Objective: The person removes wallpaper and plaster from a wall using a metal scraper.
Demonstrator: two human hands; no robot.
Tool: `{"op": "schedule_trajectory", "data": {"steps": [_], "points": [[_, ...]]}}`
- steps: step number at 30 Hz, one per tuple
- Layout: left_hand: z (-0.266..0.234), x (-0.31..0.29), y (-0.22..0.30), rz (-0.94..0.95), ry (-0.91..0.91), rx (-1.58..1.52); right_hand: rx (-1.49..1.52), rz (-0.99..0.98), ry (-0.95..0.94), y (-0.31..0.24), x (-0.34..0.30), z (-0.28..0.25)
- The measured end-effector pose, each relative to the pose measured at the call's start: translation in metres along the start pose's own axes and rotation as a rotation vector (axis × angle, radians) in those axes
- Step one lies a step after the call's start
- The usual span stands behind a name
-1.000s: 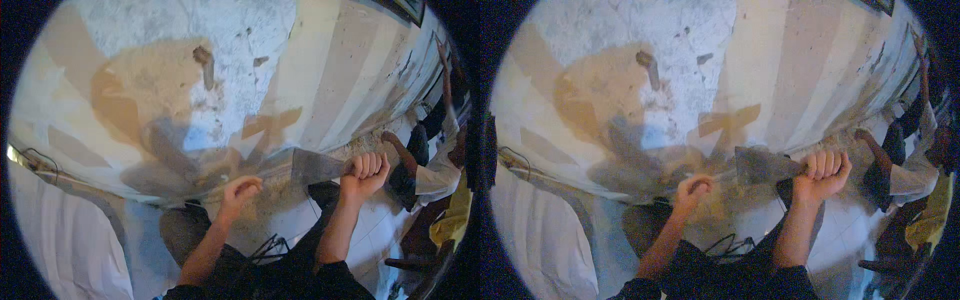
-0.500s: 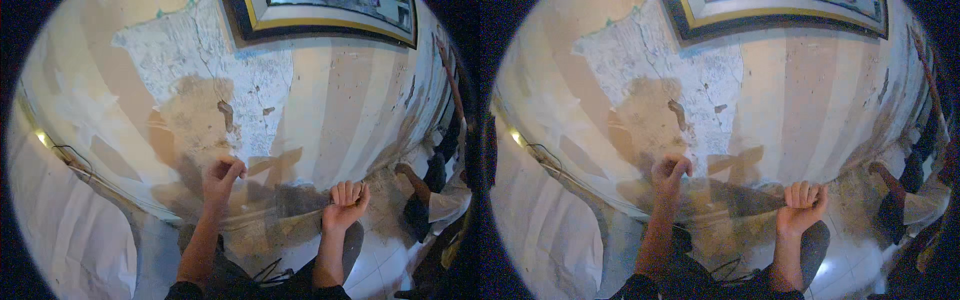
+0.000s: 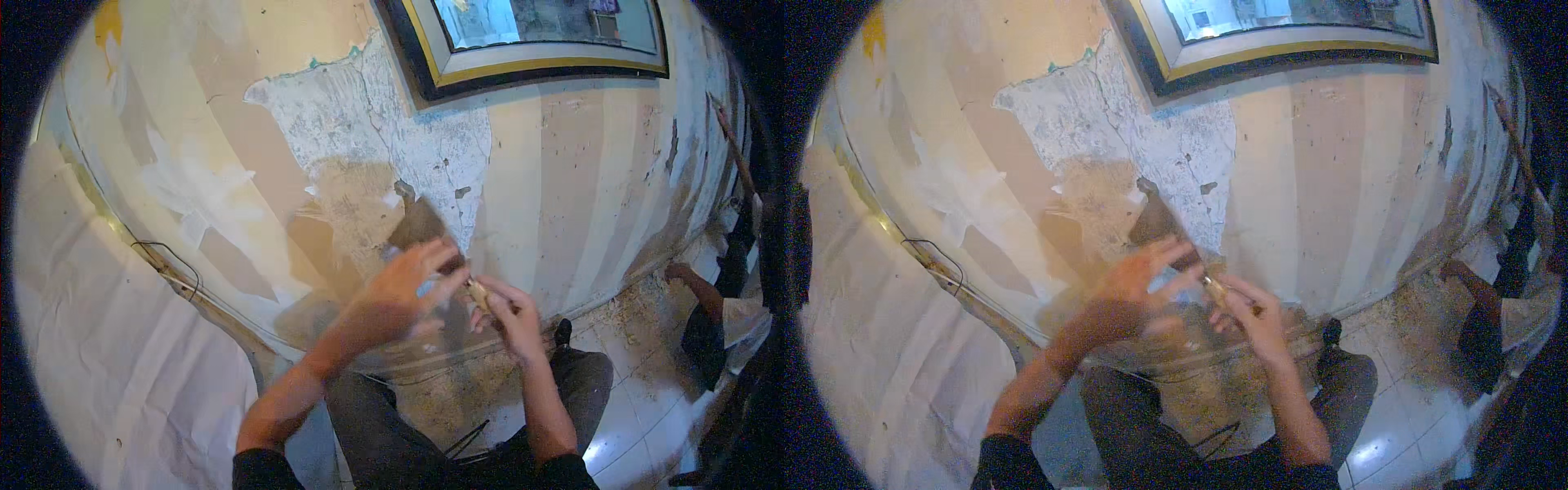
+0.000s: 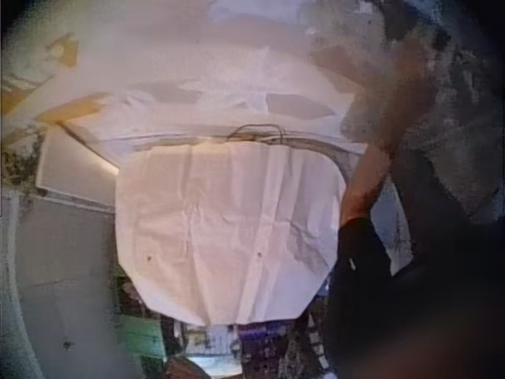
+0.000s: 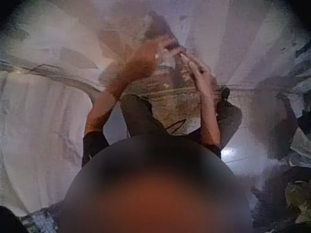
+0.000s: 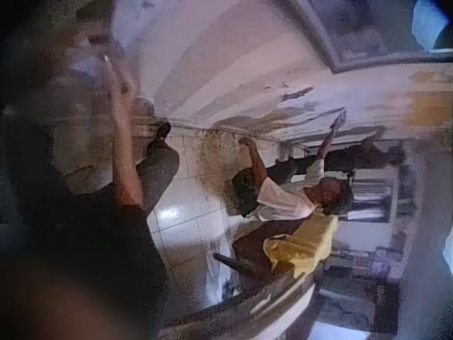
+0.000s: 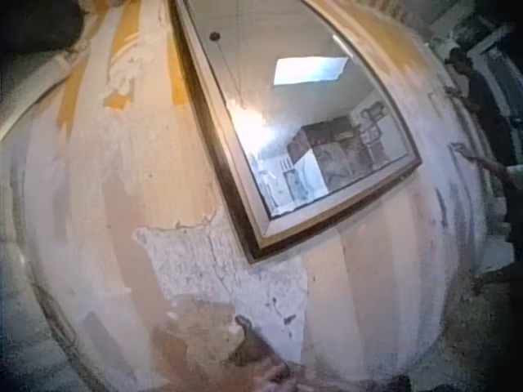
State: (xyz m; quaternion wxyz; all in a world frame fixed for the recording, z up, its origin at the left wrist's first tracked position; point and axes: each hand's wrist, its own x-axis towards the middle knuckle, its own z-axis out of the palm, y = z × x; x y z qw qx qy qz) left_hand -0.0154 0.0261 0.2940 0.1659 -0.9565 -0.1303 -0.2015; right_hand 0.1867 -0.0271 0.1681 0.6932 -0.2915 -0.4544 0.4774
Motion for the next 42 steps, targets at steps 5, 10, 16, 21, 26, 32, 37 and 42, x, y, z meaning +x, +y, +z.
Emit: {"op": "schedule_trajectory", "data": {"steps": [5,10,16,21,26,32,37,42], "points": [[-0.033,0.048,-0.062,0.122,0.106,0.307,0.055,-0.045,0.036,-0.027,0.030,0.057],[-0.046,0.073,-0.104,0.286,0.153,0.417,-0.093,-0.182,0.095,-0.036,0.067,0.078],[-0.038,0.091,-0.120,0.262,0.139,0.257,-0.092,-0.212,0.136,-0.025,0.087,0.076],[-0.032,0.098,-0.130,0.303,0.047,0.180,-0.185,-0.279,0.151,-0.023,0.094,0.071],[-0.037,0.100,-0.141,0.350,0.049,0.304,-0.165,-0.277,0.159,-0.026,0.099,0.083],[-0.039,0.101,-0.139,0.343,0.120,0.291,-0.131,-0.276,0.131,-0.043,0.095,0.082],[-0.037,0.097,-0.133,0.400,0.057,0.334,-0.027,-0.195,0.108,-0.047,0.087,0.079],[-0.041,0.102,-0.130,0.448,-0.061,0.325,-0.046,-0.134,0.128,-0.045,0.087,0.081]]}}
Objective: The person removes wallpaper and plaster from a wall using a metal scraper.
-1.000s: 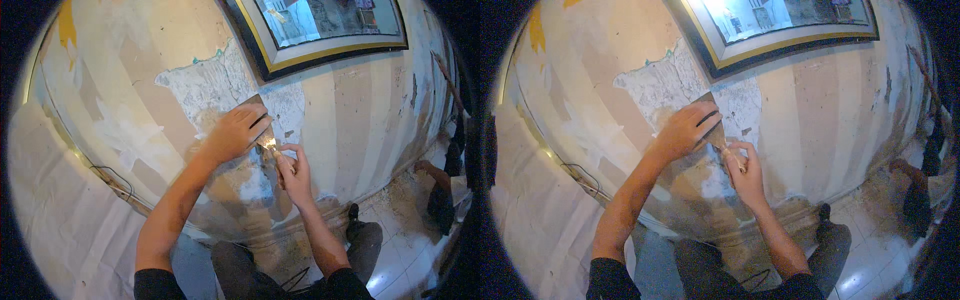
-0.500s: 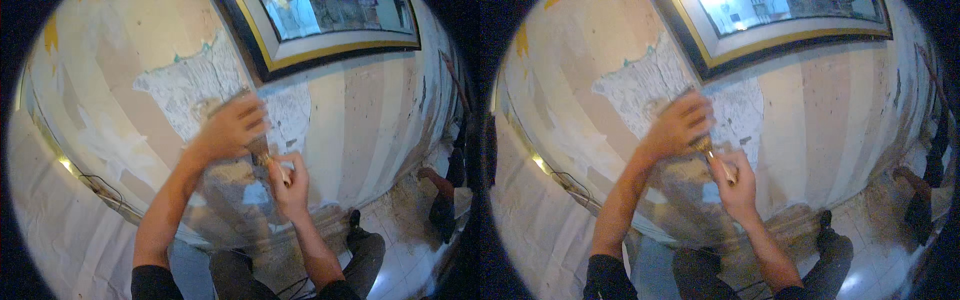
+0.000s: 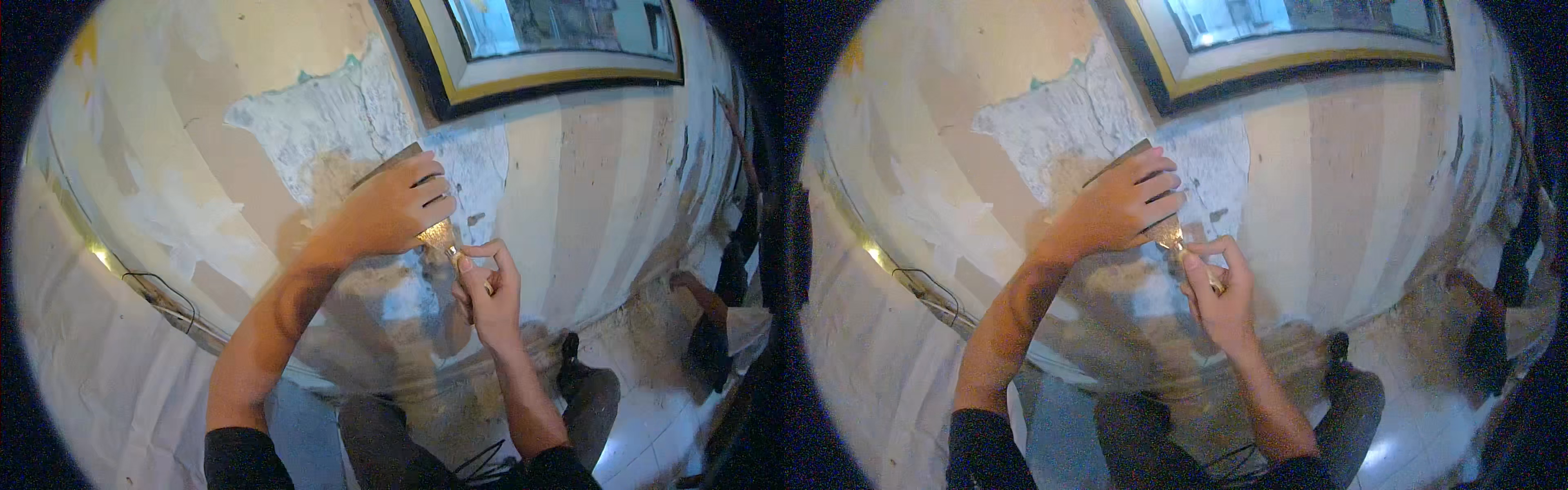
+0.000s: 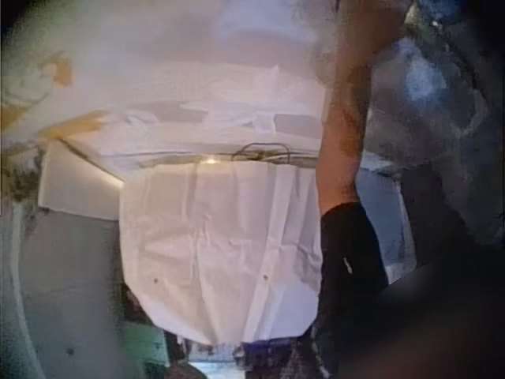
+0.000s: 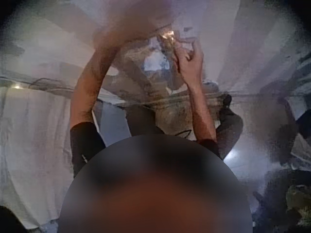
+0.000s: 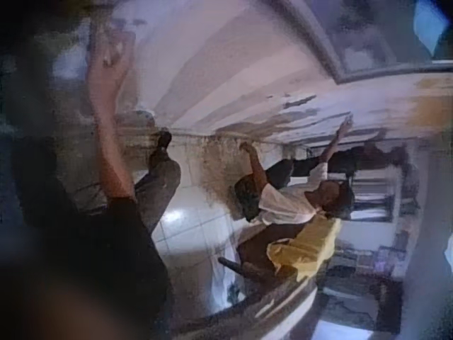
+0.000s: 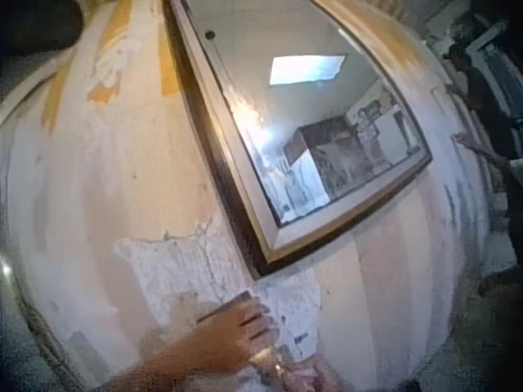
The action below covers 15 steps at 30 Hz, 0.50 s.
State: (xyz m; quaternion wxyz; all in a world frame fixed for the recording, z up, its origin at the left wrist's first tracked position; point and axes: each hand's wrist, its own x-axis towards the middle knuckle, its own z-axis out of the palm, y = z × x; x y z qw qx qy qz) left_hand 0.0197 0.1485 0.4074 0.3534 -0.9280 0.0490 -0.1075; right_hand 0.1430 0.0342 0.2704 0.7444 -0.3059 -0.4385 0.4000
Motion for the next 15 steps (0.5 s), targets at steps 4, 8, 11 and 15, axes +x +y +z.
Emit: {"op": "schedule_trajectory", "data": {"steps": [4,8,11,15], "points": [[-0.005,0.001,-0.001,-0.060,0.056,0.014,0.108,0.007,0.016,-0.003,0.000,0.003],[-0.008,-0.002,-0.008,-0.059,0.058,0.045,0.043,-0.020,-0.014,-0.007,0.002,0.006],[-0.006,-0.003,-0.014,-0.043,0.061,0.042,0.049,-0.073,0.014,-0.007,0.006,0.010],[-0.012,-0.001,-0.020,-0.036,-0.067,0.081,0.027,-0.083,0.020,-0.008,0.011,0.016]]}}
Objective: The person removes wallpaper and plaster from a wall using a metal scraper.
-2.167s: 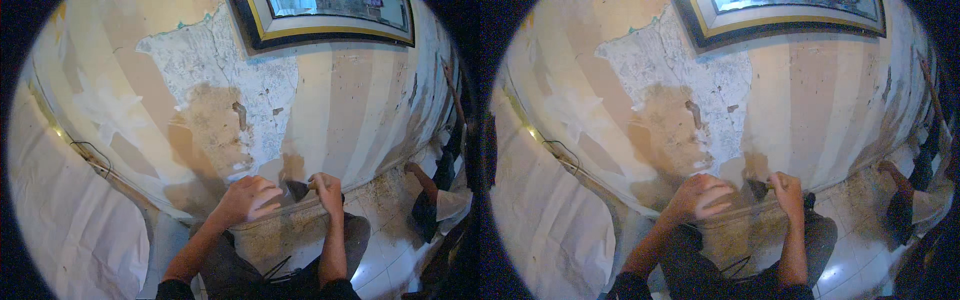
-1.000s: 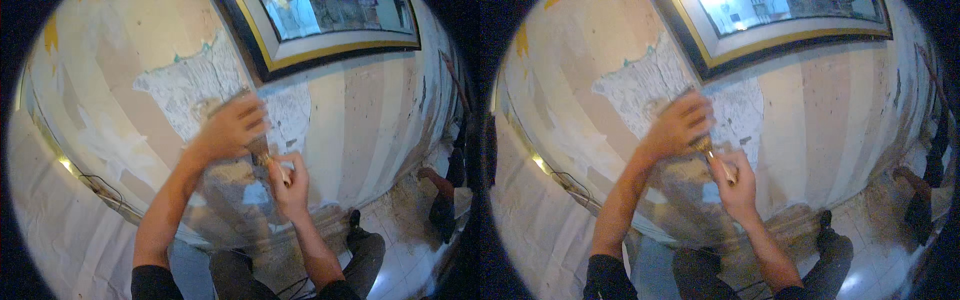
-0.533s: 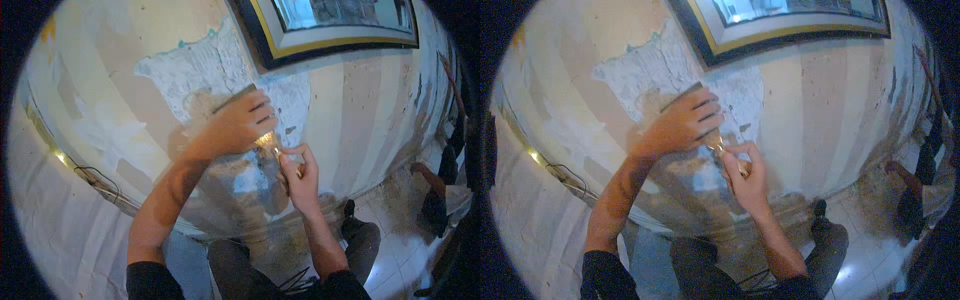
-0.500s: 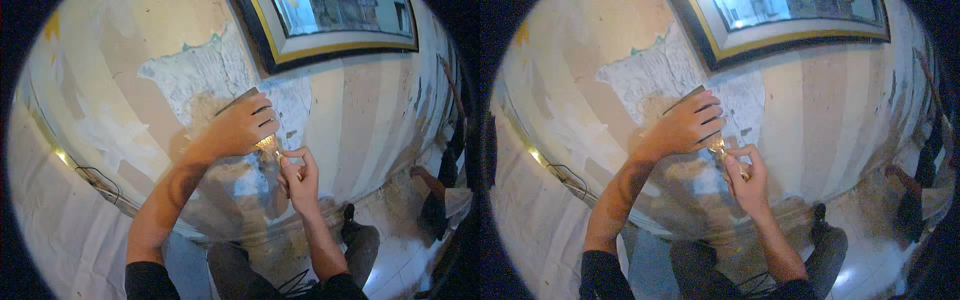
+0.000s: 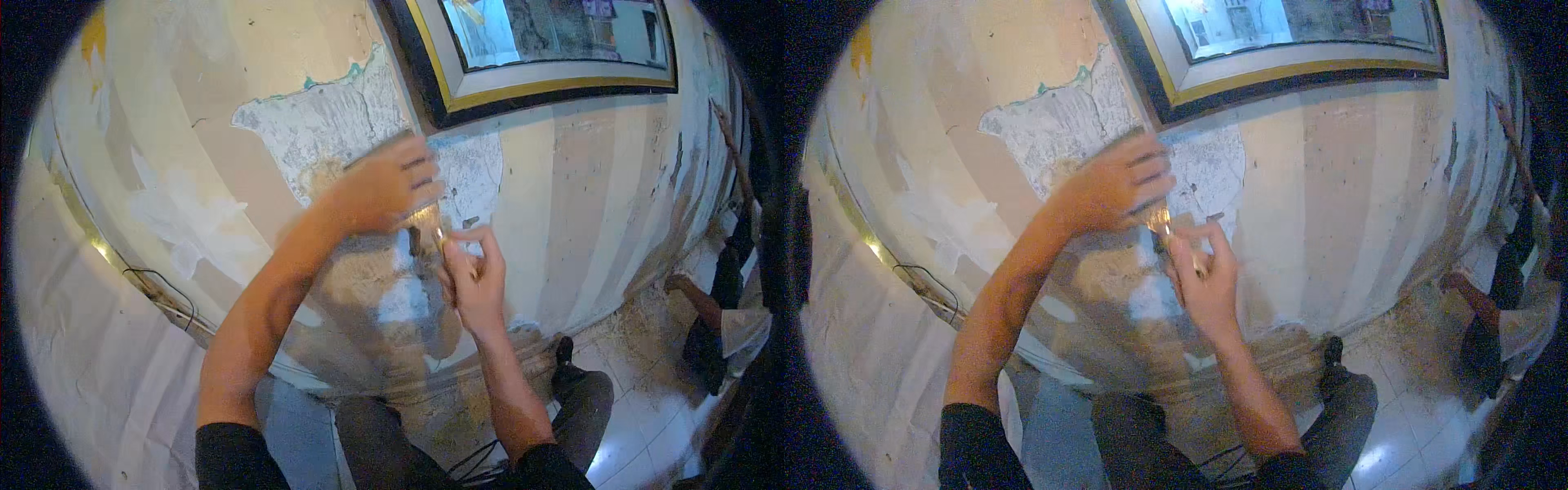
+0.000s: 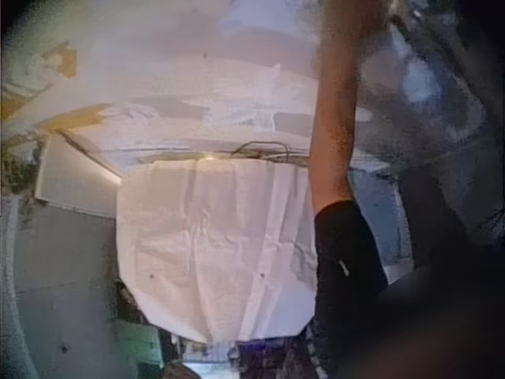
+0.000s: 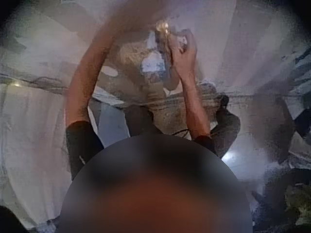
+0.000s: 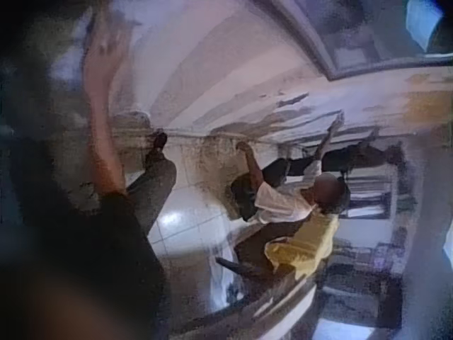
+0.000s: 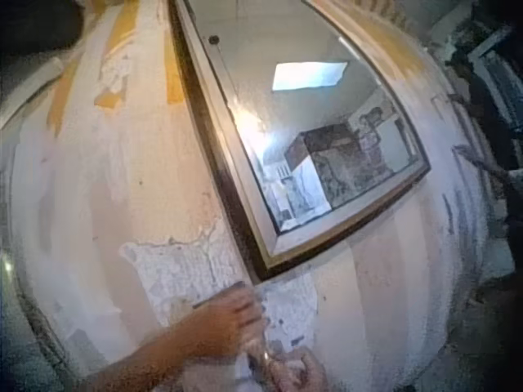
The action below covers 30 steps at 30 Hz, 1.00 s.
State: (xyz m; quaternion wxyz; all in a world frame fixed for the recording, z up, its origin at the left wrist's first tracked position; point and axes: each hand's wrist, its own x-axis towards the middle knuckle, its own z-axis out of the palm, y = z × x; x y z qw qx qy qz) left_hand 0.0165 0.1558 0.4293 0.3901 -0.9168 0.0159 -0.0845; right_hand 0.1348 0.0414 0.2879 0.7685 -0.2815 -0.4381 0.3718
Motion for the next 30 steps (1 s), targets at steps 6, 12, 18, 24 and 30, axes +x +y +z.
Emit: {"op": "schedule_trajectory", "data": {"steps": [6,12,18,24,30], "points": [[-0.010,0.003,-0.006,0.071,-0.021,-0.125,0.022,0.059,-0.006,-0.010,-0.004,0.001],[-0.006,-0.001,-0.005,0.053,0.049,-0.116,0.020,0.014,0.012,-0.001,-0.007,0.004],[-0.008,0.000,-0.015,0.054,0.049,-0.056,0.018,-0.046,-0.019,-0.004,0.004,0.006],[-0.008,0.000,-0.017,0.090,0.131,-0.042,-0.008,-0.019,0.001,-0.010,0.003,0.011],[-0.015,0.000,-0.014,0.107,0.078,-0.207,-0.065,-0.102,0.043,-0.001,0.002,0.012]]}}
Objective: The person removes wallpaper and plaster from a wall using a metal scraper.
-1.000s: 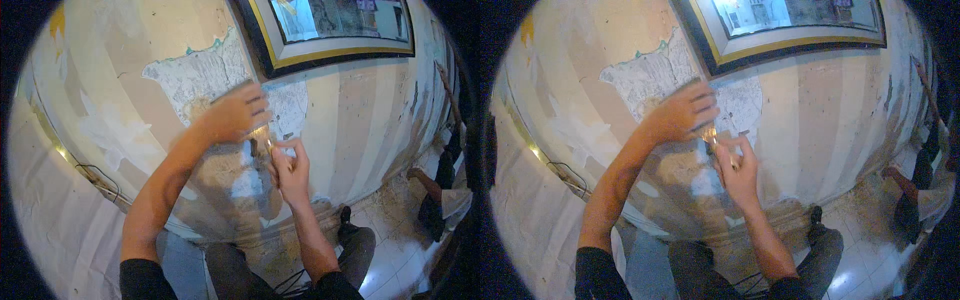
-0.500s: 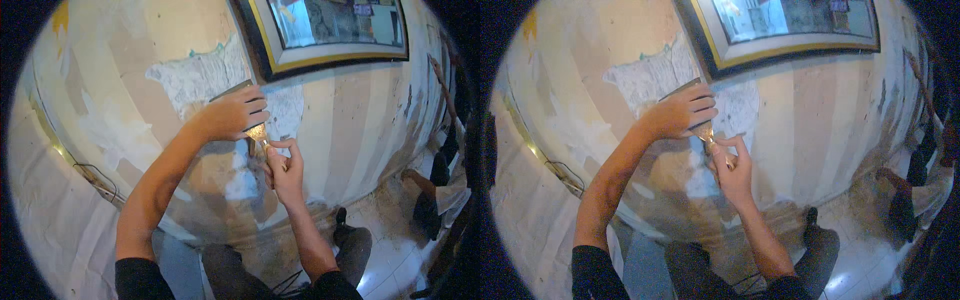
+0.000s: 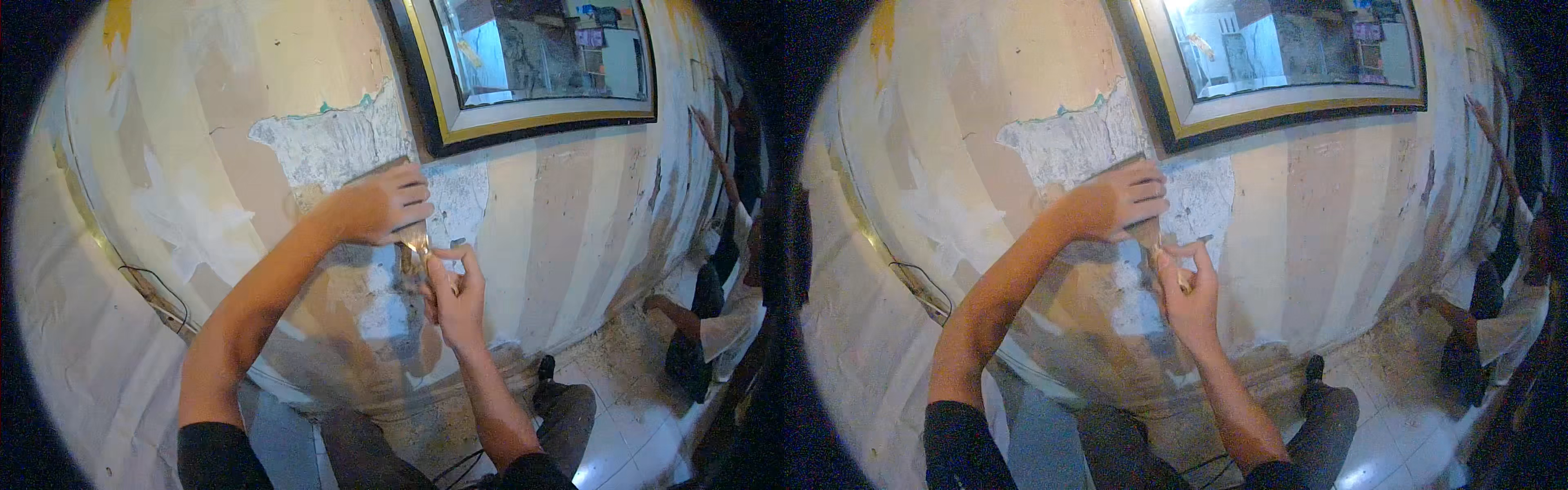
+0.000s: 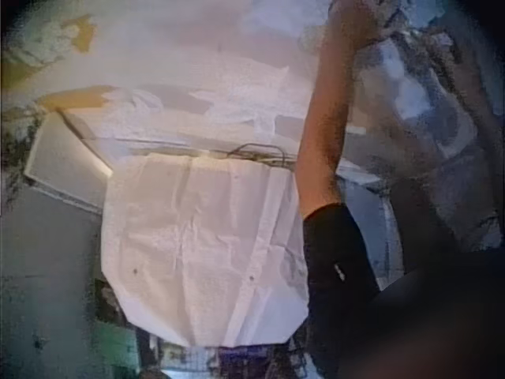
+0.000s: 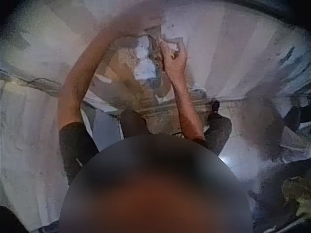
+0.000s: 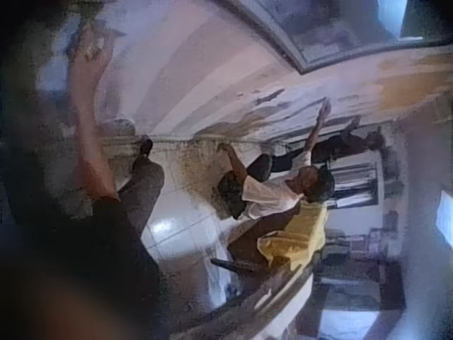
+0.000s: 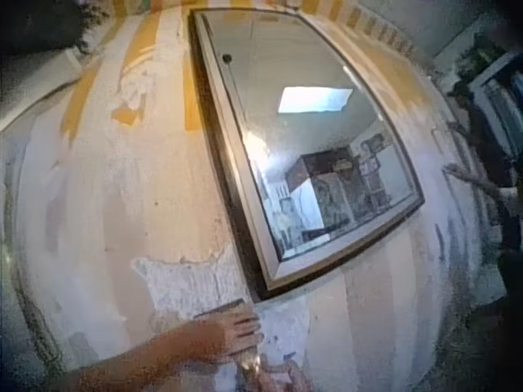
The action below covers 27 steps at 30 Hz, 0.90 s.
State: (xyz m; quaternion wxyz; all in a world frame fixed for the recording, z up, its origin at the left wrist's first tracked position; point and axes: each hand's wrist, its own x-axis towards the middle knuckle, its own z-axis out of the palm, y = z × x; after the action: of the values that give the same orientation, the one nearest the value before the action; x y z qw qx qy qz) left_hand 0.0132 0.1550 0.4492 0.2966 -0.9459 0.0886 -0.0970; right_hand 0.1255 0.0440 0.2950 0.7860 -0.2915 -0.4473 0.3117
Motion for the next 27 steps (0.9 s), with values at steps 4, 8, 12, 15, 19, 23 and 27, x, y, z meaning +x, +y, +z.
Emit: {"op": "schedule_trajectory", "data": {"steps": [4,8,12,15,19,23,27], "points": [[-0.005,0.001,-0.004,-0.042,0.012,0.120,0.136,0.045,-0.011,-0.003,0.002,-0.001],[-0.005,0.001,-0.008,0.003,0.033,0.120,0.052,0.079,-0.013,-0.010,0.002,0.005],[-0.009,0.002,-0.012,-0.020,0.034,0.110,0.067,0.041,0.026,-0.012,0.006,0.013],[-0.013,0.002,-0.016,-0.008,0.024,0.091,0.096,0.048,0.003,-0.009,0.007,0.015],[-0.011,-0.001,-0.015,0.004,0.068,0.112,0.146,0.020,-0.004,-0.005,0.004,0.018],[0.001,-0.003,-0.002,-0.025,0.134,0.163,0.196,0.097,-0.003,-0.007,0.007,0.021],[0.002,-0.001,0.004,-0.019,0.272,0.273,0.154,0.036,0.016,-0.011,0.014,0.025]]}}
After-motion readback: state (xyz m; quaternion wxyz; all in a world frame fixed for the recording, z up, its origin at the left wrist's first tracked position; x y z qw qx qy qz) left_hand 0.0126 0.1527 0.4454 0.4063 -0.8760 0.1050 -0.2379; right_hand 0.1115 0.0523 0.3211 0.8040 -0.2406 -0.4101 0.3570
